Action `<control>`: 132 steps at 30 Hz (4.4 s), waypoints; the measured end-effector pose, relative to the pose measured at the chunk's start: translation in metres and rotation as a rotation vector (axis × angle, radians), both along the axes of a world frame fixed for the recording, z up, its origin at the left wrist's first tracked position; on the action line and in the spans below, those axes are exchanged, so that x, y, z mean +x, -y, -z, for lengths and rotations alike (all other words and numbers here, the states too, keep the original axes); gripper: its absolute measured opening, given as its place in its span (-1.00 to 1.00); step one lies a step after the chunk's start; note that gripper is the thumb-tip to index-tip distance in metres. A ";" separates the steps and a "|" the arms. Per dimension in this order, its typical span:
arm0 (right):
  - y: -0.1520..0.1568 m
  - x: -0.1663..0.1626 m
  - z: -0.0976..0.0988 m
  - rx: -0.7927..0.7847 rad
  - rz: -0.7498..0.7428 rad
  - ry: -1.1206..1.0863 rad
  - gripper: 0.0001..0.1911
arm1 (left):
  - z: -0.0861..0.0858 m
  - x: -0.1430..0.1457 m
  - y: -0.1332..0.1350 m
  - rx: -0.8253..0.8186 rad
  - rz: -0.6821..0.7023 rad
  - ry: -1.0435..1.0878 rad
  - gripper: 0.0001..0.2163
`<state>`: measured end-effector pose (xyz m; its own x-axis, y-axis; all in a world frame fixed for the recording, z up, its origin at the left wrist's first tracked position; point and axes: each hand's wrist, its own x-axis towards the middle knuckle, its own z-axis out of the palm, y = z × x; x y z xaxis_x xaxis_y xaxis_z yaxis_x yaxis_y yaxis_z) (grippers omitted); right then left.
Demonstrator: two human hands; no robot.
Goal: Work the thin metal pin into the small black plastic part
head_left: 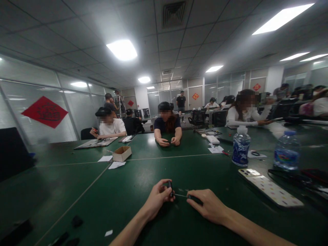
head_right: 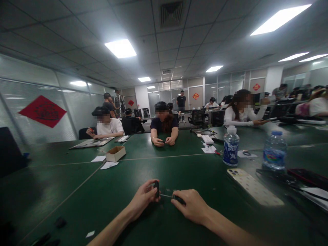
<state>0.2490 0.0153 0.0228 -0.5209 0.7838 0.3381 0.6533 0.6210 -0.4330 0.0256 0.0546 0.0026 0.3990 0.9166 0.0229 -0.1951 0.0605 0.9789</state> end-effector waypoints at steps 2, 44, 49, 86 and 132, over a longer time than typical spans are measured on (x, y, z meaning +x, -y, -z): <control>-0.001 0.000 0.002 0.016 0.006 0.007 -0.71 | -0.001 0.000 0.001 0.005 0.009 -0.002 -0.58; -0.008 0.004 0.016 0.082 0.010 -0.006 -0.71 | 0.003 0.002 -0.004 -0.073 -0.005 0.100 -0.59; -0.009 0.006 0.017 0.099 -0.003 -0.005 -0.71 | -0.001 0.003 -0.002 -0.076 0.002 0.086 -0.59; -0.005 0.000 0.012 0.091 0.096 0.097 -0.72 | -0.009 0.003 0.004 0.054 0.038 -0.070 -0.73; -0.005 0.003 0.013 0.139 0.043 0.081 -0.70 | -0.007 0.003 0.001 0.024 0.060 -0.034 -0.70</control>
<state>0.2521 0.0207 0.0094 -0.5178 0.7546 0.4031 0.7097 0.6420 -0.2901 0.0290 0.0536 0.0091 0.4540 0.8905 0.0299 -0.1581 0.0475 0.9863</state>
